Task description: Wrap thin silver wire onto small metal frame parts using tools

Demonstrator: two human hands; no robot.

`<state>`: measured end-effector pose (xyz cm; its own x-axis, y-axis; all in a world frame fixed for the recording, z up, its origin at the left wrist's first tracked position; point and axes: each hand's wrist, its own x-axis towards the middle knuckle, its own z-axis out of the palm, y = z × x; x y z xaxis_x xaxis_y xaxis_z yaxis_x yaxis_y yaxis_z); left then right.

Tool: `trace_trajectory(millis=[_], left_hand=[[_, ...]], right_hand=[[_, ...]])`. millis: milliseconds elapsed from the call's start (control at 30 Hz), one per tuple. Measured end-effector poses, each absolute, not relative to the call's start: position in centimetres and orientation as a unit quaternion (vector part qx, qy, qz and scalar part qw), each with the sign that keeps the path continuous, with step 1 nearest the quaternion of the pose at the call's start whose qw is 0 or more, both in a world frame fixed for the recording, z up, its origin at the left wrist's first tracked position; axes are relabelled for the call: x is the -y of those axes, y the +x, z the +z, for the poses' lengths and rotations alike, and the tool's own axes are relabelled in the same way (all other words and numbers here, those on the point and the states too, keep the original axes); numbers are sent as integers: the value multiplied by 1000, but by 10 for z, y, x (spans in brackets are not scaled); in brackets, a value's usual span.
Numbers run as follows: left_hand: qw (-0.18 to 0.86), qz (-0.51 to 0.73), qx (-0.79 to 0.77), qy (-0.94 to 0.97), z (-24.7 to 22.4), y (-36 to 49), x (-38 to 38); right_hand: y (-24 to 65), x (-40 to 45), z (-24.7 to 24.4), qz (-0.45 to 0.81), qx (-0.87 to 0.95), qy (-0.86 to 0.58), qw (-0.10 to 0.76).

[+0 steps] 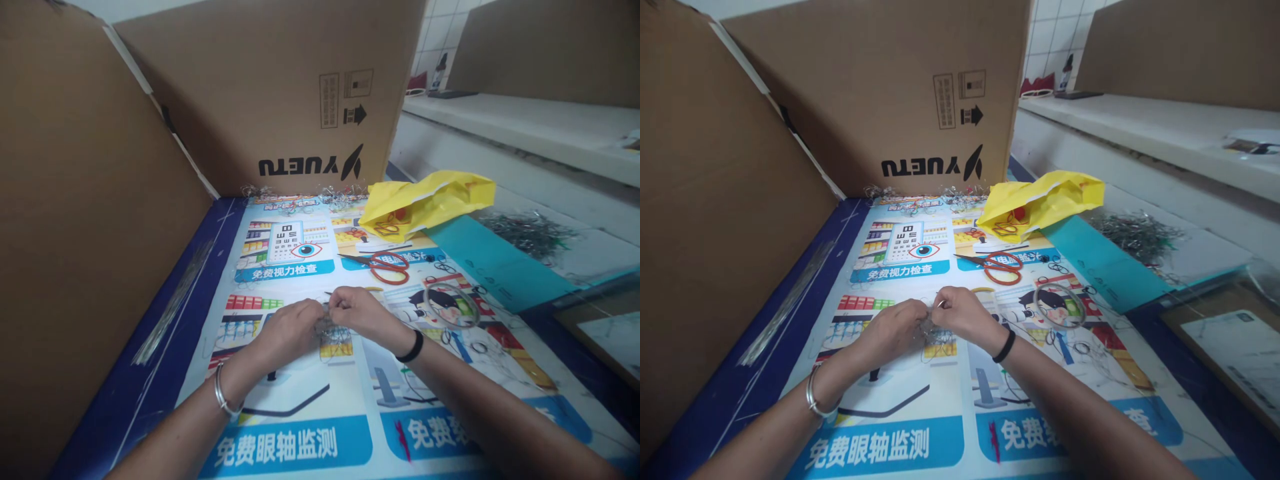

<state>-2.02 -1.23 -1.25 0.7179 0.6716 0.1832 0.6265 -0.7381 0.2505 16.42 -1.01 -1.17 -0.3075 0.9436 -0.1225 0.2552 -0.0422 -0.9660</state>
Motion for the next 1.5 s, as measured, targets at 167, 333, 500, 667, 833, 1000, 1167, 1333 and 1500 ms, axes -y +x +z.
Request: trace_trajectory(millis=[167,333,500,667,833,1000,1167,1333,1500], left_hand=[[85,127,-357,921,-11,-18,14],[119,148,-352,916,-11,-17,15],[172,249,-330,894,-13,-18,13],[179,322,-328,870,-15,-18,13],[164,329,-347,863,-17,-16,15],[137,332,-371,856,-16,-16,17],[98,321,-387,859,-19,-16,17],[84,311,-393,861,-22,-16,16],[63,291,-398,868,-22,-17,16]], right_hand=[[163,10,-11,523,613,-506,306],[163,11,-10,529,616,-487,323],[166,10,-9,537,610,-480,331],[167,12,-11,483,655,-479,328],[163,17,-7,384,715,-499,304],[158,21,-4,322,737,-521,285],[154,22,-8,292,741,-533,286],[153,23,-13,295,736,-530,299],[152,24,-17,273,750,-521,303]])
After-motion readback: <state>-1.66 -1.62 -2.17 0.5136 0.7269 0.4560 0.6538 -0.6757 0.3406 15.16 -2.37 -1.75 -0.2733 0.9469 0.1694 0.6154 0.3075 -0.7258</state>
